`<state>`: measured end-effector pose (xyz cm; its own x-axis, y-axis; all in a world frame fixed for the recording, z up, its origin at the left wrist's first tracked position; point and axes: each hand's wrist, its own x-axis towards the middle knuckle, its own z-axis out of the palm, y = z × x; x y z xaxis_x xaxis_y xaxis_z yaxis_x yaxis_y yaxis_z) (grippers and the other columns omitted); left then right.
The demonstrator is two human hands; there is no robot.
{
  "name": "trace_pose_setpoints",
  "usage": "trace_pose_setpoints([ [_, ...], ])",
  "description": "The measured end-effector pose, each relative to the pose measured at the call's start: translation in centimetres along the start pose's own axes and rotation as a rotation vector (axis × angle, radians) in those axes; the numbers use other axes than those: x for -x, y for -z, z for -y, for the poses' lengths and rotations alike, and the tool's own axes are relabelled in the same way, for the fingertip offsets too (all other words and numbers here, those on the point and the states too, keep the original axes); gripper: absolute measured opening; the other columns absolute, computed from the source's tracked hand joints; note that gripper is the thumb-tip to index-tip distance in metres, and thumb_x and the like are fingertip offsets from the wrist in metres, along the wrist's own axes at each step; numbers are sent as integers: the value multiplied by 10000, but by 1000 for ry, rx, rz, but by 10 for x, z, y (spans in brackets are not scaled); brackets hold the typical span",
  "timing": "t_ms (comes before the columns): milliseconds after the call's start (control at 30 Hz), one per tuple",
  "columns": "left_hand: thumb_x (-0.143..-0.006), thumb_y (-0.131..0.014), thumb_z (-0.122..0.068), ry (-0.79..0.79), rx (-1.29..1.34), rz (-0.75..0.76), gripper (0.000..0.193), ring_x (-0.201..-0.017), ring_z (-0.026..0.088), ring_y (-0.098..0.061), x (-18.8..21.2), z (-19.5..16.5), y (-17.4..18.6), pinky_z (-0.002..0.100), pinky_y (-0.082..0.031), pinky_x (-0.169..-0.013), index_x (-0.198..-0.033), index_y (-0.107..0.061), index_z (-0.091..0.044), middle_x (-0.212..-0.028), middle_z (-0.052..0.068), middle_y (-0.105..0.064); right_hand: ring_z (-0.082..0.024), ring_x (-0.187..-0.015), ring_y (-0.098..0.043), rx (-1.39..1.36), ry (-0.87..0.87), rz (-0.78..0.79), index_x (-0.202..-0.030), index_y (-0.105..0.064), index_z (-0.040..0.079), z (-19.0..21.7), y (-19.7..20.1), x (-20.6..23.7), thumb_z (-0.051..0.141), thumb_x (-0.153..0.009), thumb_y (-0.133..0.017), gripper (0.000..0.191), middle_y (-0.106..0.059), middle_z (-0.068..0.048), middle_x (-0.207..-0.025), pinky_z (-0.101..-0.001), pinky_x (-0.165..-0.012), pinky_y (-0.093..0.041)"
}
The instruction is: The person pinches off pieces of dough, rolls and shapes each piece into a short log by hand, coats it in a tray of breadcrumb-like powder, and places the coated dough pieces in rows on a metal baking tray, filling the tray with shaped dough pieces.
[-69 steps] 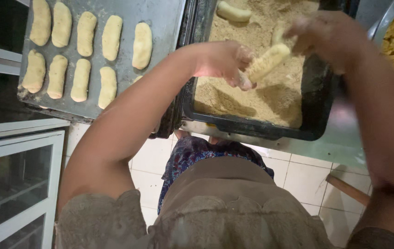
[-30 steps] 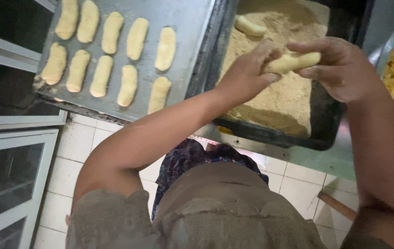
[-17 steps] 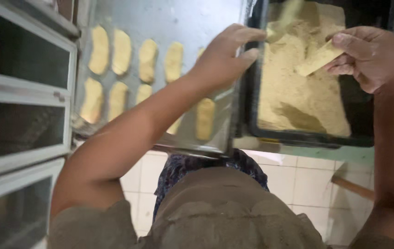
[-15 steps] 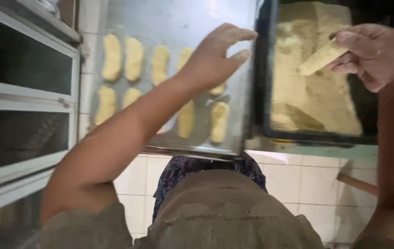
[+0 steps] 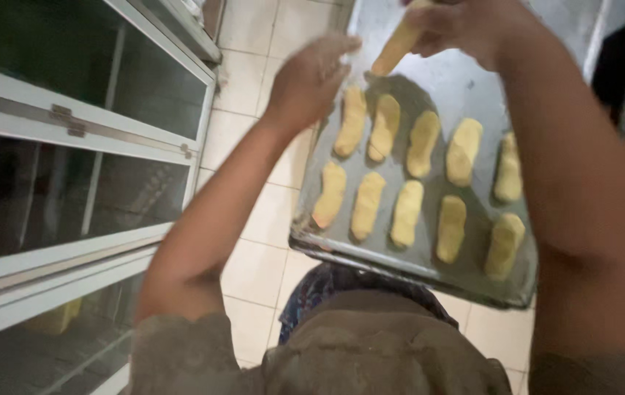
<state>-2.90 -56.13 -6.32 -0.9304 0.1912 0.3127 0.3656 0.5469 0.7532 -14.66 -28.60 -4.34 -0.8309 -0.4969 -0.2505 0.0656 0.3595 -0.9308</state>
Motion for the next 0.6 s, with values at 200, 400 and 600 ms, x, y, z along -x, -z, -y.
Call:
trace_pose_setpoints([
  [200, -992, -659, -192, 83, 47, -9, 360, -1196, 290, -664, 5, 29, -12, 372, -534, -999, -1350, -673, -155, -1299, 135, -690, -161, -965, -754, 175, -113, 95, -1285, -671, 33, 27, -32, -57, 197, -1016, -642, 316, -747, -73, -1107, -274, -862, -633],
  [400, -881, -752, -361, 619, 447, 30, 745, -844, 160, -685, -34, 58, -47, 300, -579, -747, -1468, -487, 13, -1003, 77, -714, -176, -852, -721, 362, -118, 104, -1313, -678, 46, 19, -41, -66, 178, -986, -686, 354, -747, -102, -1061, -323, -765, -601],
  [600, -822, -871, -261, 647, 740, 85, 846, -852, 141, -725, -42, 72, -56, 280, -606, -756, -1457, -460, 118, -983, 115, -731, -233, -817, -744, 444, -160, 22, -1302, -701, 37, 13, -48, -66, 205, -958, -718, 383, -764, -164, -1045, -363, -761, -594],
])
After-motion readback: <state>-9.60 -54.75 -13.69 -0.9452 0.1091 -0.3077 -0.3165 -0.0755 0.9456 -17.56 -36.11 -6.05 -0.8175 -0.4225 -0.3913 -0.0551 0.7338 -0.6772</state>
